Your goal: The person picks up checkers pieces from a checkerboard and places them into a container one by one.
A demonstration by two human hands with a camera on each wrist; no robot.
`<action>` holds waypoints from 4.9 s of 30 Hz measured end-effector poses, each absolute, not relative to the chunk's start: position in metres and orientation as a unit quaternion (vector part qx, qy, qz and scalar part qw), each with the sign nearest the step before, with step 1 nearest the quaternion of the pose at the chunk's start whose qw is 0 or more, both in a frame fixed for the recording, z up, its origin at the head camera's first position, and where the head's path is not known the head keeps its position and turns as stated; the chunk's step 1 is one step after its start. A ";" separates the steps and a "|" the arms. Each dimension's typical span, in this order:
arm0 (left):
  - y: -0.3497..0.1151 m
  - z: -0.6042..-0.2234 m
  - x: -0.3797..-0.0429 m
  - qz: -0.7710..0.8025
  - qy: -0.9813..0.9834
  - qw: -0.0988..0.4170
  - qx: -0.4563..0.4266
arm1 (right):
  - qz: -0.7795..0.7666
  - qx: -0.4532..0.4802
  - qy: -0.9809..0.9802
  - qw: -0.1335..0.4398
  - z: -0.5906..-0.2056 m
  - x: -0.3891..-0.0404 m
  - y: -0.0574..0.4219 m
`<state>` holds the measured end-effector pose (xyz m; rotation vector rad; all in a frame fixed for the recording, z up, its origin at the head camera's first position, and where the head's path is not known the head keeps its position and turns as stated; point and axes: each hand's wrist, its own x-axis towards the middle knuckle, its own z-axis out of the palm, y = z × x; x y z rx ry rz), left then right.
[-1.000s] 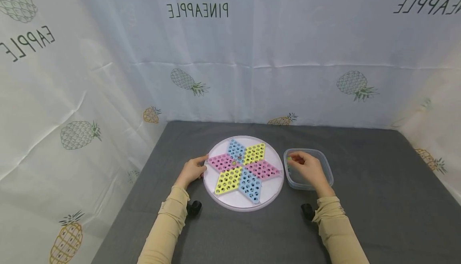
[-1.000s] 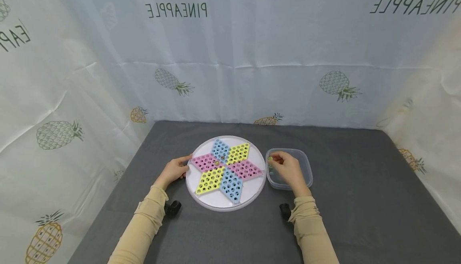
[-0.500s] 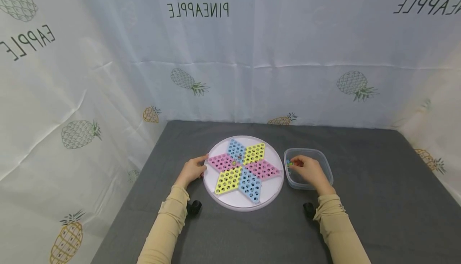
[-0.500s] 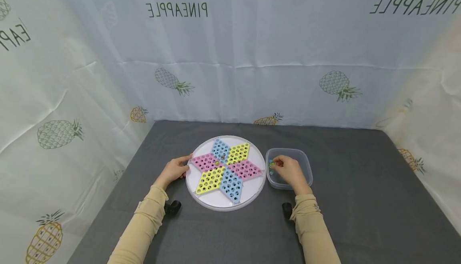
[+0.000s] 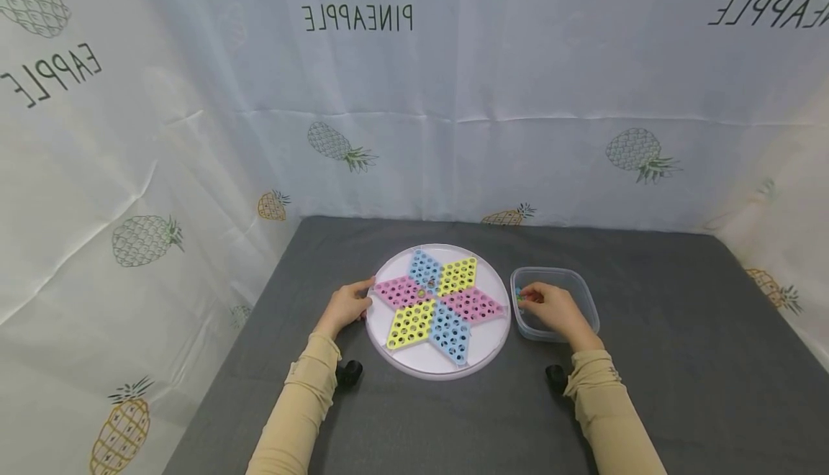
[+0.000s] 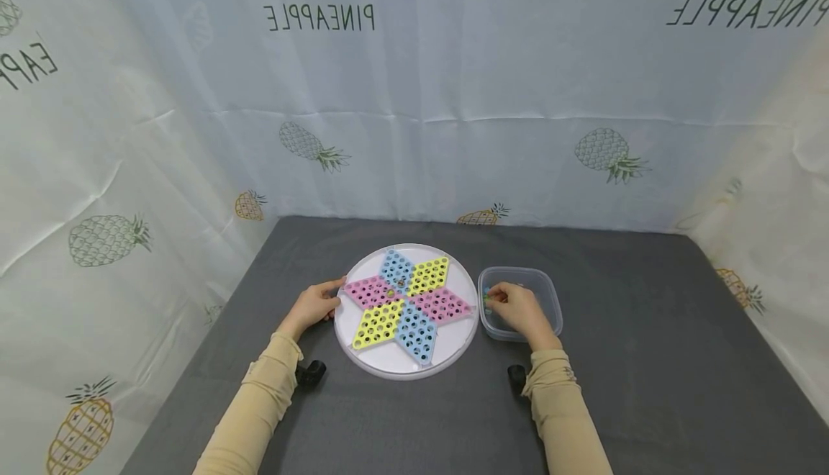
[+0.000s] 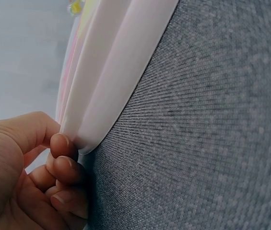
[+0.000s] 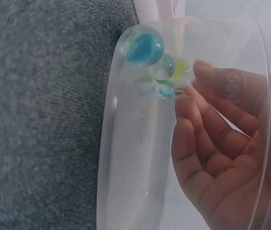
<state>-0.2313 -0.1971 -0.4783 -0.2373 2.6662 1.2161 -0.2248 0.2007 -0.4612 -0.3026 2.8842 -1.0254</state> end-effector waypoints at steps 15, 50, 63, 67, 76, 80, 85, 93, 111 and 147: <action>-0.197 -0.477 -0.232 0.413 0.901 0.104 -0.082 | -0.349 -0.075 0.934 0.017 -0.457 -0.223 0.201; -0.197 -0.479 -0.232 0.413 0.902 0.096 -0.080 | -0.392 -0.159 0.906 0.016 -0.412 -0.261 0.108; -0.197 -0.481 -0.233 0.416 0.900 0.102 -0.087 | -0.390 -0.188 0.900 0.051 -0.433 -0.271 0.066; -0.197 -0.482 -0.233 0.417 0.899 0.101 -0.088 | -0.387 -0.186 0.901 0.064 -0.444 -0.272 0.058; -0.198 -0.480 -0.230 0.416 0.904 0.082 -0.061 | -0.392 -0.170 0.900 0.082 -0.459 -0.275 0.052; -0.198 -0.479 -0.229 0.414 0.905 0.079 -0.055 | -0.364 -0.178 0.910 0.093 -0.465 -0.277 0.051; -0.198 -0.479 -0.230 0.417 0.903 0.080 -0.058 | -0.349 -0.181 0.916 0.084 -0.468 -0.279 0.049; -0.199 -0.480 -0.231 0.422 0.901 0.082 -0.064 | -0.334 -0.170 0.924 0.077 -0.472 -0.279 0.048; -0.198 -0.480 -0.230 0.419 0.902 0.084 -0.068 | -0.375 -0.155 0.909 0.100 -0.469 -0.278 0.054; -0.197 -0.478 -0.227 0.418 0.903 0.073 -0.069 | -0.426 -0.163 0.889 0.039 -0.434 -0.235 0.088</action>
